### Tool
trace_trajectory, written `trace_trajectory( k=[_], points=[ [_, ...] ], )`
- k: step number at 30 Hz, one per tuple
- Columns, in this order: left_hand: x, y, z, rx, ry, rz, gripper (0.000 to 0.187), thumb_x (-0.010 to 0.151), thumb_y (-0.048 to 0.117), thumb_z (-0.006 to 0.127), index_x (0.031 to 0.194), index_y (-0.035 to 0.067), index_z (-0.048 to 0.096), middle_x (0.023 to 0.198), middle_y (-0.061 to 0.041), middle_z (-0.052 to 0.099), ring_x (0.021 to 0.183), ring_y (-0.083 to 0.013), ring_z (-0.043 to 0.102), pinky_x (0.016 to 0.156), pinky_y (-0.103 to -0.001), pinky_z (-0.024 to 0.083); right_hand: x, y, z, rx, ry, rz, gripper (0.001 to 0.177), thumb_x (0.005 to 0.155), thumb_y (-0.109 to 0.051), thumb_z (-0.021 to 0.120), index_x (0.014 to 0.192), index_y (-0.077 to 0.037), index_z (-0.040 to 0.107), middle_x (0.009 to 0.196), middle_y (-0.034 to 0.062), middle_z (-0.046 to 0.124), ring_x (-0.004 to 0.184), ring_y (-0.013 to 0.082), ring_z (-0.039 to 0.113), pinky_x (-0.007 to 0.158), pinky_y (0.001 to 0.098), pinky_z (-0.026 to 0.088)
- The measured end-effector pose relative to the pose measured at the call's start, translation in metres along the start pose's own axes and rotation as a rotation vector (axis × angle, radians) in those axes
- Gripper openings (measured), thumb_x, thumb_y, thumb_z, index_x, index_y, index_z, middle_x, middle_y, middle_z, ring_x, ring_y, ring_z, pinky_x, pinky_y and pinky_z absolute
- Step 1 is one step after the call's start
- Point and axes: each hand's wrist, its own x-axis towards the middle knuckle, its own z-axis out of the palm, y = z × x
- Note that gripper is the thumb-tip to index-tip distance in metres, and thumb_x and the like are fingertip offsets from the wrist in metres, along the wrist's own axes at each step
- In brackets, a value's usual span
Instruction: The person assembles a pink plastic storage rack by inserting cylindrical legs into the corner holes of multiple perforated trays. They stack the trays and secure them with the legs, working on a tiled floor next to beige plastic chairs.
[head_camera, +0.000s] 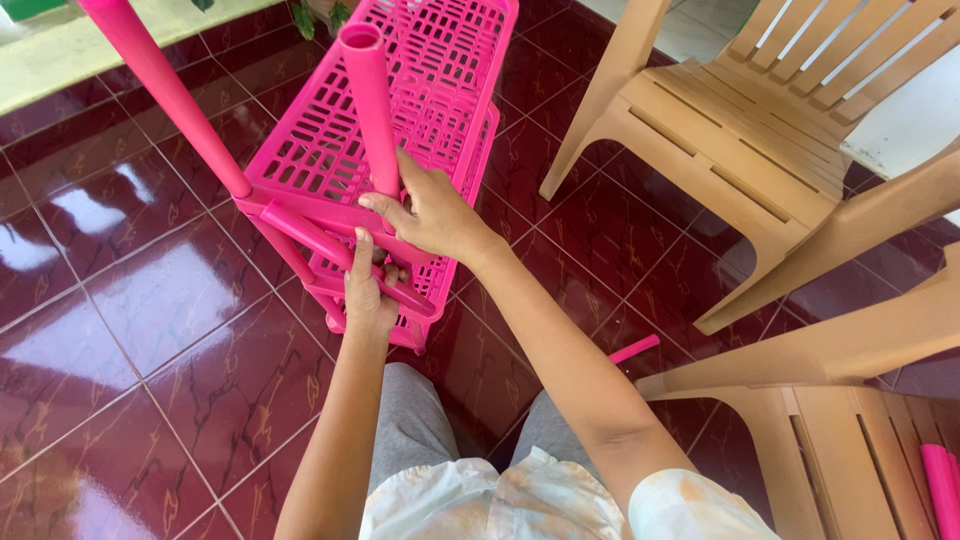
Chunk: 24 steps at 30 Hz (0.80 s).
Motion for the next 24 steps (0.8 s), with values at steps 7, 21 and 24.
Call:
trace_trajectory(
  k=[7, 21, 24],
  points=[
    [0.004, -0.001, 0.002, -0.009, -0.032, 0.001, 0.039, 0.091, 0.046, 0.075, 0.099, 0.010, 0.060, 0.076, -0.001, 0.056, 0.054, -0.0118, 0.048, 0.053, -0.029, 0.046, -0.004, 0.003, 0.015, -0.124, 0.077, 0.032, 0.053, 0.101, -0.034, 0.067, 0.138, -0.003, 0.045, 0.085, 0.0141, 0.068, 0.074, 0.0291, 0.071, 0.068, 0.0409, 0.056],
    [0.005, -0.002, 0.000, 0.016, -0.067, 0.045, 0.036, 0.091, 0.042, 0.075, 0.098, 0.013, 0.056, 0.083, 0.000, 0.054, 0.055, -0.0119, 0.047, 0.056, -0.031, 0.048, 0.018, 0.011, -0.022, -0.092, -0.176, -0.058, 0.031, 0.087, -0.024, 0.085, 0.101, -0.005, 0.065, 0.076, 0.0045, 0.068, 0.069, 0.0185, 0.067, 0.065, 0.0360, 0.054],
    [0.002, 0.001, -0.002, 0.015, -0.091, 0.028, 0.035, 0.093, 0.042, 0.075, 0.095, 0.014, 0.054, 0.080, 0.001, 0.051, 0.054, -0.0123, 0.045, 0.058, -0.032, 0.049, 0.022, 0.019, -0.001, 0.339, -0.125, -0.147, 0.022, 0.091, -0.021, 0.083, 0.088, -0.007, 0.067, 0.081, 0.0026, 0.066, 0.080, 0.0129, 0.065, 0.075, 0.0291, 0.055]
  ],
)
